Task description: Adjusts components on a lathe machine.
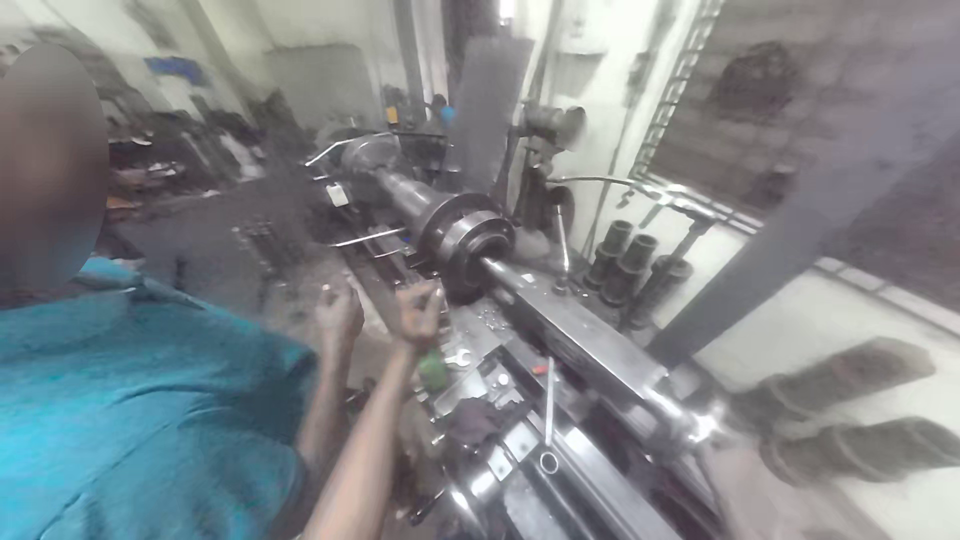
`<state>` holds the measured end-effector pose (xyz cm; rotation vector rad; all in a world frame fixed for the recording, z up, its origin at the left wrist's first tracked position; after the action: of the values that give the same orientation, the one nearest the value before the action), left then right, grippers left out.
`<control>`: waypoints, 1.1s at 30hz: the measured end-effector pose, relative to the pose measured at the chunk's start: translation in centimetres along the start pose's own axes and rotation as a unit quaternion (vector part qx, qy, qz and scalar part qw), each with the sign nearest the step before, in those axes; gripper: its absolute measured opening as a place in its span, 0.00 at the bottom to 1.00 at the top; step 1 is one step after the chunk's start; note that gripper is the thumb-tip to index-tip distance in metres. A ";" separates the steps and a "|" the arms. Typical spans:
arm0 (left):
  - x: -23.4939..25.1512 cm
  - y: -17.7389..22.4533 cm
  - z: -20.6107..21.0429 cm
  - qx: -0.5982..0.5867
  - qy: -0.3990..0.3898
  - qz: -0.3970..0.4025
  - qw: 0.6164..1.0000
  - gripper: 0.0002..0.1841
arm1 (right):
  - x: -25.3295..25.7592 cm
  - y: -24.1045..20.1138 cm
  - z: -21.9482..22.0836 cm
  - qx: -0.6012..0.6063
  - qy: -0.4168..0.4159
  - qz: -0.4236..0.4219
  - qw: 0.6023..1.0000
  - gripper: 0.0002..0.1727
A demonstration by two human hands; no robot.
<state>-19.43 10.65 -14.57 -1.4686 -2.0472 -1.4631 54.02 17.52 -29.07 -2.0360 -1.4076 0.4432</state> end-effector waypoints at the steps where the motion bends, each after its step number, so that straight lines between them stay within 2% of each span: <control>1: 0.2 7.0 -1.6 -0.028 -0.052 -0.121 0.991 0.14 | -1.2 0.0 0.1 0.016 -0.006 -0.008 1.000 0.23; 2: 0.2 12.6 -2.4 -0.093 -0.029 -0.060 0.993 0.17 | -2.4 -0.1 0.1 0.027 -0.015 -0.017 0.999 0.23; 3: 0.2 16.1 -2.8 -0.182 -0.016 0.035 0.983 0.19 | -3.3 0.2 0.5 0.026 -0.035 -0.020 0.999 0.23; 4: 0.2 17.7 -2.9 -0.240 -0.019 0.100 0.966 0.19 | -4.0 0.7 1.1 0.021 -0.053 -0.024 0.998 0.24; 6: 0.4 18.1 -2.9 -0.279 -0.008 0.156 0.947 0.18 | -5.9 0.6 1.1 0.034 -0.073 -0.028 0.996 0.25; 7: 0.5 17.7 -2.8 -0.276 -0.019 0.141 0.950 0.18 | -7.0 -0.2 0.5 0.048 -0.073 -0.026 0.996 0.25; 8: 0.5 17.5 -2.7 -0.250 -0.063 0.091 0.962 0.18 | -8.0 -1.1 -0.5 0.064 -0.065 -0.028 0.995 0.25; 11: 0.1 16.8 -2.2 -0.258 -0.013 0.132 0.957 0.20 | -9.0 -4.2 -4.6 0.099 -0.010 -0.053 0.994 0.25; 18: 0.2 17.4 -2.8 -0.262 -0.015 0.148 0.954 0.19 | -4.8 -8.9 -10.6 0.049 0.152 -0.135 0.978 0.27; 20: 0.2 17.3 -2.8 -0.245 -0.016 0.140 0.959 0.20 | -3.0 -9.6 -11.4 0.031 0.172 -0.116 0.978 0.28; 22: 0.1 16.9 -2.5 -0.230 -0.018 0.129 0.965 0.22 | 0.1 -8.5 -10.9 0.015 0.167 -0.075 0.983 0.27; 25: 0.1 16.5 -2.2 -0.215 -0.029 0.122 0.969 0.24 | 5.1 -3.6 -7.8 0.017 0.152 -0.018 0.988 0.25; 27: 0.2 16.5 -2.3 -0.209 -0.029 0.123 0.970 0.23 | 6.3 -0.8 -5.5 0.029 0.147 -0.001 0.989 0.25; 29: 0.1 17.1 -3.0 -0.185 -0.028 0.118 0.975 0.22 | 6.1 0.4 -3.9 0.024 0.138 0.001 0.990 0.28; 31: 0.1 17.3 -3.2 -0.177 -0.024 0.120 0.977 0.22 | 4.6 0.1 -2.9 0.036 0.093 0.011 0.995 0.27; 33: 0.2 16.3 -2.9 -0.167 0.000 0.114 0.979 0.20 | 1.6 -2.0 -3.1 0.013 0.098 -0.030 0.995 0.24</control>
<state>-7.30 8.42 -3.58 -1.7559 -1.6209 -1.7670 55.05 18.55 -25.30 -1.9519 -1.3337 0.2285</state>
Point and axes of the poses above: each hand's wrist, its own x-axis towards the middle knuckle, its own z-axis out of the palm, y = z × x, the point moved 9 cm from there along x, towards the middle knuckle, and after that the axes turned 7 degrees about x, right-handed, at the moved point
